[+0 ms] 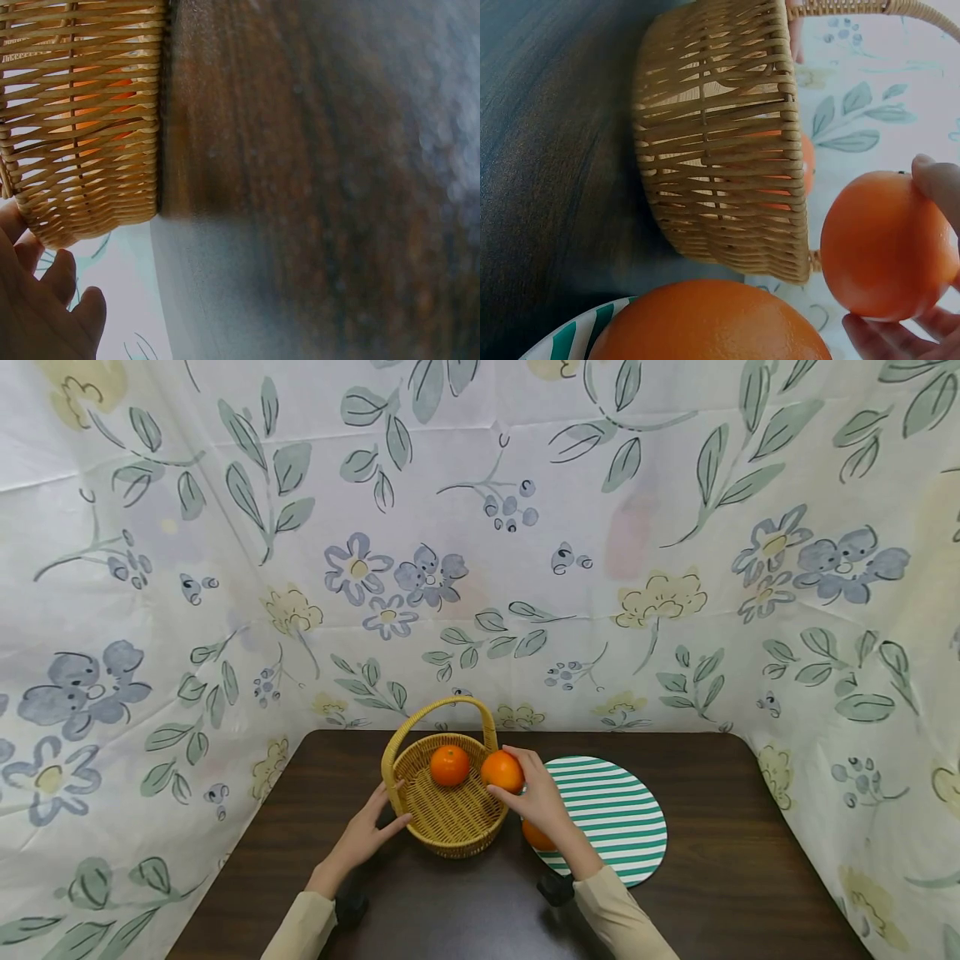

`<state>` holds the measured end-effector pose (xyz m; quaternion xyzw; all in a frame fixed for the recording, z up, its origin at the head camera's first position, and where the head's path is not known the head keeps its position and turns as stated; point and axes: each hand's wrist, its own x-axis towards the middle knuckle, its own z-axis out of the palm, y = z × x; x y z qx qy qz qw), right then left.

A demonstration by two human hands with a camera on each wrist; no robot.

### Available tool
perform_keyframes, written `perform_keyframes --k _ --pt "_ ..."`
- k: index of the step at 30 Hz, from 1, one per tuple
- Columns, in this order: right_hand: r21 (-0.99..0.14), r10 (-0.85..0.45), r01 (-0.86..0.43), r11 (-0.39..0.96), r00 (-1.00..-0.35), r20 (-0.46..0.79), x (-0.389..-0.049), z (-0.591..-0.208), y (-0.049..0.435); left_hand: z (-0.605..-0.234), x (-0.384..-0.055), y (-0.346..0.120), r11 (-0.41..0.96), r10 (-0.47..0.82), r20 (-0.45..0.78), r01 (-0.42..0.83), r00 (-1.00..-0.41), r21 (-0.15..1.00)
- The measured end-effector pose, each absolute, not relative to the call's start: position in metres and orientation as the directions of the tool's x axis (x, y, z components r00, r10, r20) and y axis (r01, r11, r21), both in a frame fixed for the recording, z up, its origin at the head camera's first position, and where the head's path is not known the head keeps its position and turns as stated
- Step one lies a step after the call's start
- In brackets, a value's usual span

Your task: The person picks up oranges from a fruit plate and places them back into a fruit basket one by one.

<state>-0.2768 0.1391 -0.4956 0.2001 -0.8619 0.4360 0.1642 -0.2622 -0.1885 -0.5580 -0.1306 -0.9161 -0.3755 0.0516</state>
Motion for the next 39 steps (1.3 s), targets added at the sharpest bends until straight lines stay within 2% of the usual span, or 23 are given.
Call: perform_keyframes --k 39 --pt "-0.668 -0.238 -0.472 0.576 -0.878 0.415 -0.289 -0.506 0.122 -0.56 -0.263 -0.188 0.68 0.201 0.203 0.286 -0.958 0.675"
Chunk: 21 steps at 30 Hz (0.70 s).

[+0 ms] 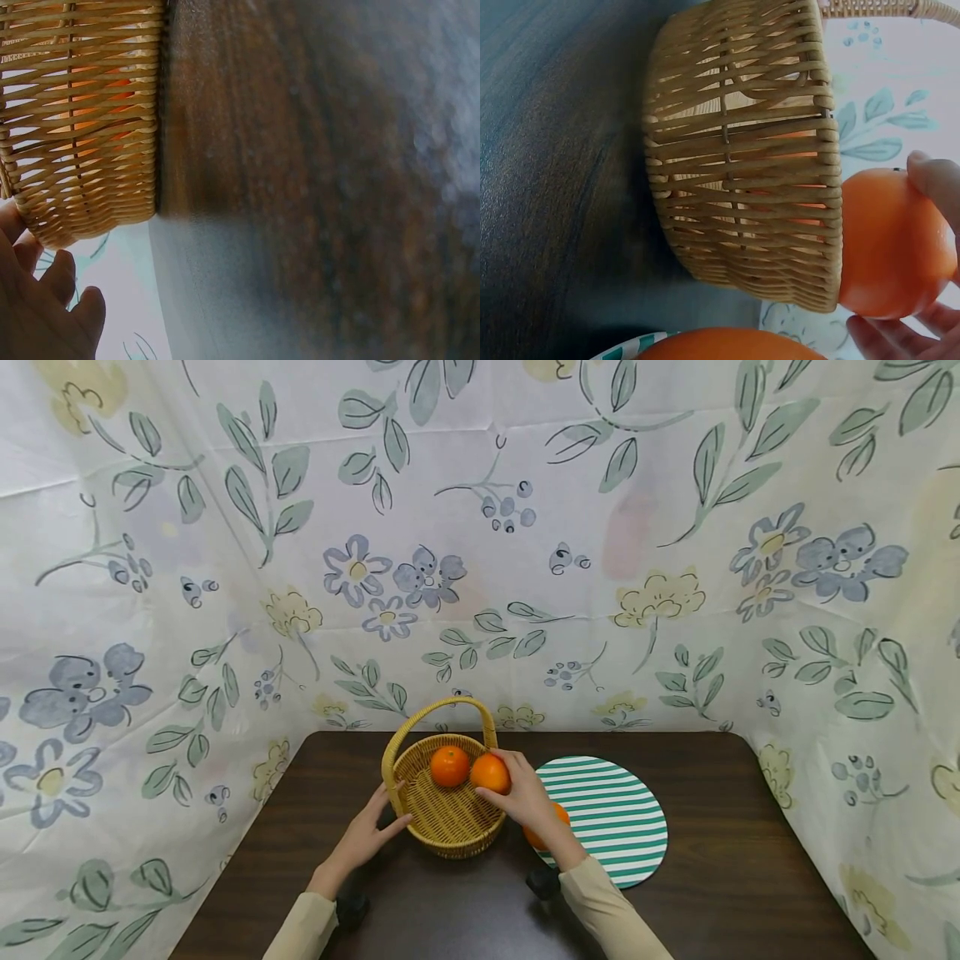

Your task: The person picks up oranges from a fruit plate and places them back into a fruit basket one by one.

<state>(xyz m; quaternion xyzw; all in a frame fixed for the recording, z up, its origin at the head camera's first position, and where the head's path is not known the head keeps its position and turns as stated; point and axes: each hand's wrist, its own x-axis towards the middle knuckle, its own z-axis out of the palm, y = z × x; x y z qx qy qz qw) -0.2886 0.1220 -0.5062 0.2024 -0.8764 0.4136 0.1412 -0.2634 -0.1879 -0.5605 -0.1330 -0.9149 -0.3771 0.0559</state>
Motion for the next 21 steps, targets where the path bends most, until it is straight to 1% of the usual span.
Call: perform_keyframes --k 7,21 --pt "-0.666 -0.249 -0.493 0.56 -0.867 0.432 -0.2915 -0.5105 0.1174 -0.5595 -0.2628 -0.1877 0.675 0.207 0.202 0.289 -0.957 0.678" --pt "-0.671 -0.258 -0.484 0.562 -0.873 0.413 -0.2914 -0.5113 0.1119 -0.559 -0.262 -0.1877 0.675 0.205 0.198 0.285 -0.958 0.681"
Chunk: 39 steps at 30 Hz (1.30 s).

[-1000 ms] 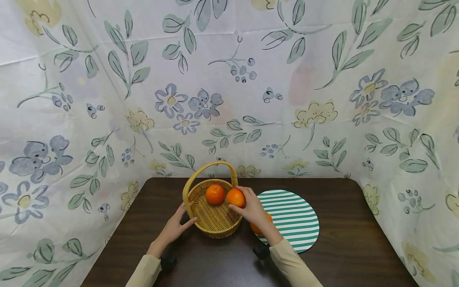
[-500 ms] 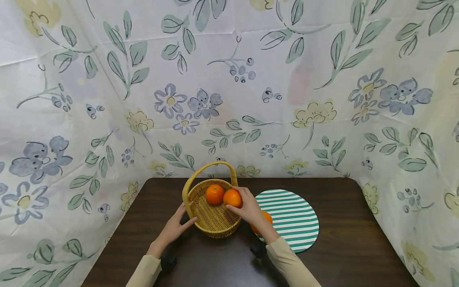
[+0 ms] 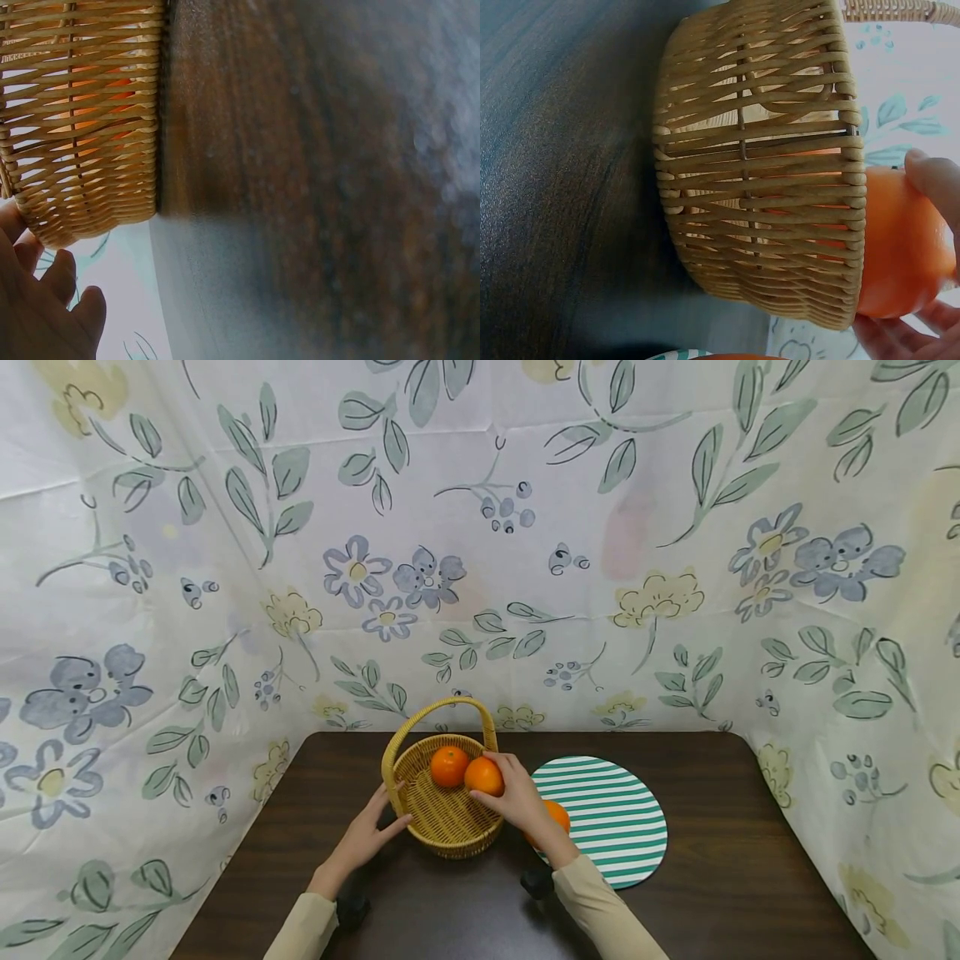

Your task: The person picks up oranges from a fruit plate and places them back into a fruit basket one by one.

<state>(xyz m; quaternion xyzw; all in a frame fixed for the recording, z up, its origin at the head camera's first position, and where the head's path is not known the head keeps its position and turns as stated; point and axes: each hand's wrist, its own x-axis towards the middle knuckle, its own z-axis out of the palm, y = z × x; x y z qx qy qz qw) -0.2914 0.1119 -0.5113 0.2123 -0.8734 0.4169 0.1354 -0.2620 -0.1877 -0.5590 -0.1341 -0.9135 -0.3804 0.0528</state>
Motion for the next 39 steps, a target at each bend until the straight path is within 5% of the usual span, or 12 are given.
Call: perform_keyframes --k 39 --pt "-0.595 -0.359 -0.505 0.625 -0.863 0.355 -0.3 -0.518 0.098 -0.559 -0.263 -0.187 0.661 0.199 0.188 0.273 -0.962 0.699"
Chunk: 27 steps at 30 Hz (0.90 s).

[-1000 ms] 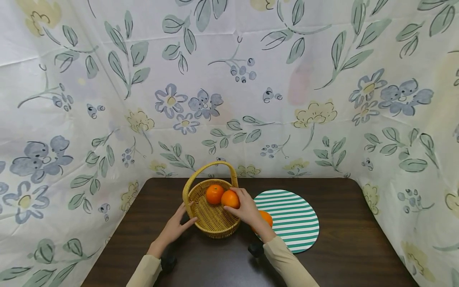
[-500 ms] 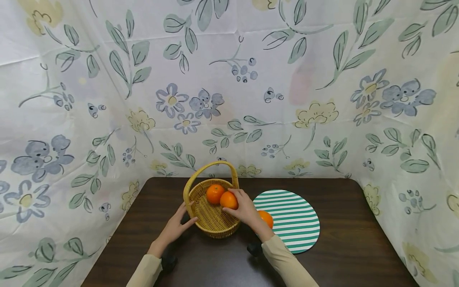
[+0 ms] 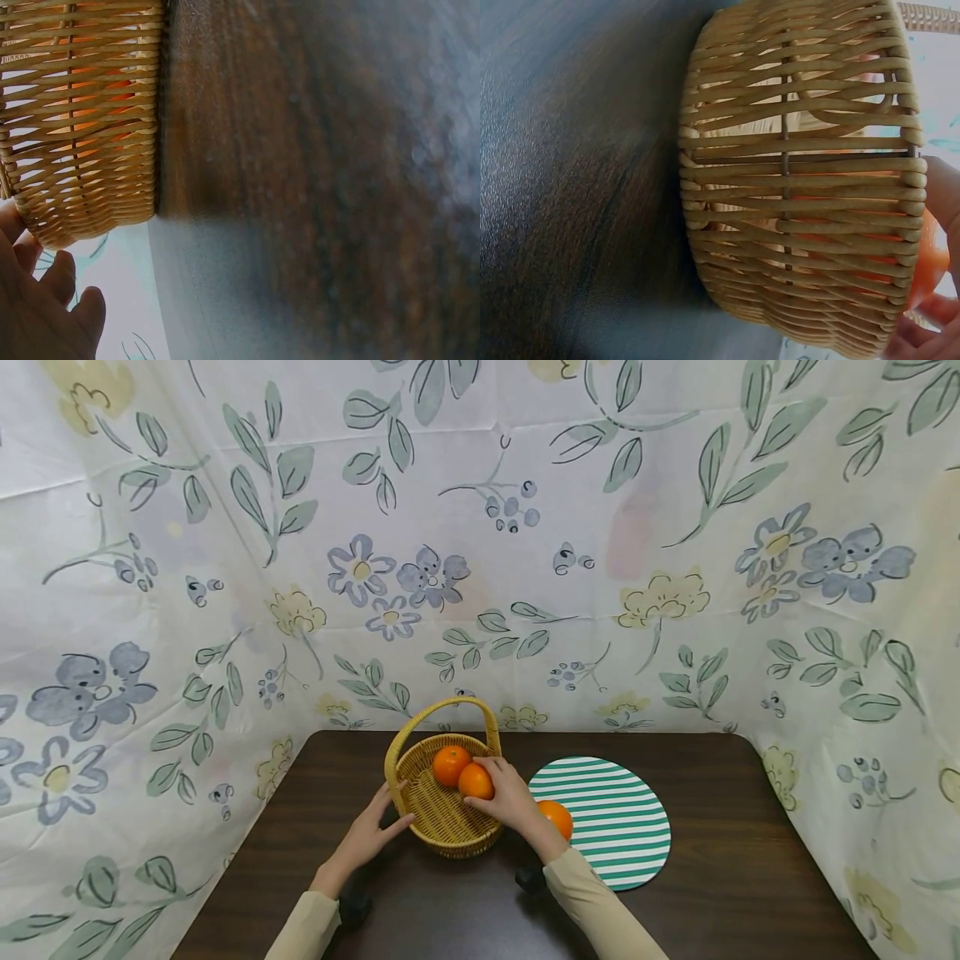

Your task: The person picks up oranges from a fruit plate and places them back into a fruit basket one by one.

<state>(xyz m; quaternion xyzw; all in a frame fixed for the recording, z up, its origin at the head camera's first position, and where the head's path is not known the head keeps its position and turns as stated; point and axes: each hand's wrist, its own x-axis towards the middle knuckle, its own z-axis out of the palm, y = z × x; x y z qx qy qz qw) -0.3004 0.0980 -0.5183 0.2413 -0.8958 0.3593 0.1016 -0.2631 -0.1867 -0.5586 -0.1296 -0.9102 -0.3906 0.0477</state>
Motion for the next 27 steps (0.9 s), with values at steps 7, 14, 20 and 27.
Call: perform_keyframes --k 7,14,20,27 --pt "-0.553 -0.377 -0.517 0.653 -0.856 0.354 -0.302 -0.522 0.097 -0.558 -0.263 -0.186 0.666 0.203 0.193 0.279 -0.96 0.692" --pt "-0.527 -0.387 -0.522 0.67 -0.852 0.353 -0.303 -0.526 0.095 -0.558 -0.262 -0.186 0.663 0.201 0.193 0.278 -0.96 0.695" --pt "-0.514 -0.391 -0.521 0.681 -0.853 0.346 -0.304 -0.529 0.094 -0.56 -0.263 -0.186 0.671 0.204 0.192 0.28 -0.96 0.686" --pt "-0.478 -0.389 -0.522 0.706 -0.851 0.353 -0.306 -0.53 0.093 -0.558 -0.264 -0.186 0.663 0.203 0.203 0.287 -0.958 0.691"
